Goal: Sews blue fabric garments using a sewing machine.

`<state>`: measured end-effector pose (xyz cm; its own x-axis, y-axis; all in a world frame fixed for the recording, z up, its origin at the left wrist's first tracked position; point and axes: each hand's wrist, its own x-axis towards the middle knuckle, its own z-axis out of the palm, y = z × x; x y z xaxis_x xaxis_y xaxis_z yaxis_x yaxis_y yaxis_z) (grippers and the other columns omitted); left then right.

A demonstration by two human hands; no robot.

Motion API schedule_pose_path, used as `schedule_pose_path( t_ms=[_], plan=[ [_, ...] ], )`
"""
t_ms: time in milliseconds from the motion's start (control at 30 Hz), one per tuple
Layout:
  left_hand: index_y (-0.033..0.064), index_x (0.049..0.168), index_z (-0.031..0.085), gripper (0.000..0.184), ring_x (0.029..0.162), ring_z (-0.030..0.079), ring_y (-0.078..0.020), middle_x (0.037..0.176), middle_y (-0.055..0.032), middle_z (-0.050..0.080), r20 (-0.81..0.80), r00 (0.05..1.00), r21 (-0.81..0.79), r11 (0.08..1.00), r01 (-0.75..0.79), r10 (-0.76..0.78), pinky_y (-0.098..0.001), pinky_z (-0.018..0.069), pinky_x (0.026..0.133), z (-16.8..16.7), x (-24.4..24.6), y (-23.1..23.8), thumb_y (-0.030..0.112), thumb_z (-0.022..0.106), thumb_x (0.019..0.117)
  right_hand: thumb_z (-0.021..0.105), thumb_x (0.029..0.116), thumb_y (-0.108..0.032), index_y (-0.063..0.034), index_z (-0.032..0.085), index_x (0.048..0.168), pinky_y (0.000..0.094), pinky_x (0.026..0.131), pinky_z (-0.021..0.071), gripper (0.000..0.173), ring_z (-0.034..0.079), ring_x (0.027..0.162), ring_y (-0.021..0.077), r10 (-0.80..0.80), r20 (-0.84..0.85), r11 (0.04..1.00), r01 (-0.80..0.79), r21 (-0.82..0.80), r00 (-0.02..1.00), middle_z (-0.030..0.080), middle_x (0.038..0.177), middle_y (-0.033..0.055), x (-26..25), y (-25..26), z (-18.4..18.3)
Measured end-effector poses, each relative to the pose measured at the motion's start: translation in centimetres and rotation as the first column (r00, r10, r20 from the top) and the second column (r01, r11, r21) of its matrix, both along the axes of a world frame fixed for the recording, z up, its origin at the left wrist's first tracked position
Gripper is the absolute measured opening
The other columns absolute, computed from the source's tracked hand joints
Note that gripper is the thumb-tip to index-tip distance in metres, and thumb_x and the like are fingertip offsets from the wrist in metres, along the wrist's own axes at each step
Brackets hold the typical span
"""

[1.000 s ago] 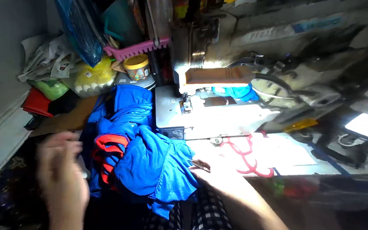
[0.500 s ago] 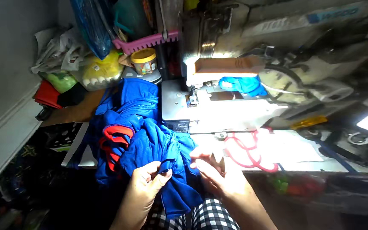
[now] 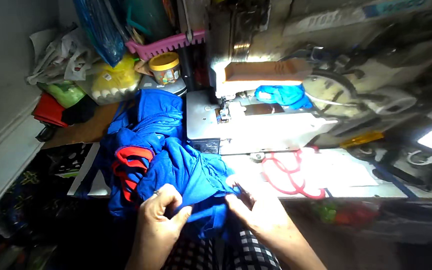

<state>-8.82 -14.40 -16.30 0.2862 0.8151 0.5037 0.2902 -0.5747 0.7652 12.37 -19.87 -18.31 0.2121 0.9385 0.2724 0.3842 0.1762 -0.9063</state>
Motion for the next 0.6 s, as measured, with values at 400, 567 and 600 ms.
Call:
schedule_pose_path(
  t_ms=[400,567,600],
  plan=[
    [0.0111,0.107,0.077,0.023,0.094,0.074,-0.0151,0.104,-0.0053,0.076,0.751,0.660,-0.462,0.741,0.487,0.034,-0.0340,0.0629,0.083,3.3,0.9,-2.1,0.024,0.058,0.1032,0.066,0.0904,-0.011,-0.0152,0.068,0.095,0.0109,0.050,0.0448,0.007,0.052,0.056,-0.0066,0.037,-0.567,0.999,-0.032,0.018,0.823,0.063,0.073,-0.0108,0.3,0.2,1.2],
    [0.0015,0.106,0.065,0.035,0.089,0.075,-0.0195,0.096,-0.0132,0.074,0.751,0.554,-0.645,0.583,0.494,0.360,-0.0367,0.0638,0.080,2.7,2.7,-0.9,0.018,0.034,0.1099,0.045,0.1076,-0.021,-0.0090,0.067,0.093,0.0129,0.043,0.0430,0.029,0.051,0.046,-0.0020,0.096,-0.973,0.942,-0.336,0.020,0.211,0.063,0.065,-0.0013,-0.5,0.7,1.1],
    [0.0015,0.106,0.066,0.031,0.091,0.072,-0.0155,0.098,-0.0103,0.072,0.734,0.640,-0.596,0.665,0.450,0.225,-0.0329,0.0615,0.082,1.9,2.5,-0.5,0.012,0.036,0.1080,0.046,0.1072,-0.021,-0.0094,0.069,0.093,0.0126,0.044,0.0425,0.029,0.050,0.046,-0.0027,0.111,-0.974,0.937,-0.347,0.037,0.196,0.061,0.064,-0.0030,-0.6,0.8,1.2]
  ],
)
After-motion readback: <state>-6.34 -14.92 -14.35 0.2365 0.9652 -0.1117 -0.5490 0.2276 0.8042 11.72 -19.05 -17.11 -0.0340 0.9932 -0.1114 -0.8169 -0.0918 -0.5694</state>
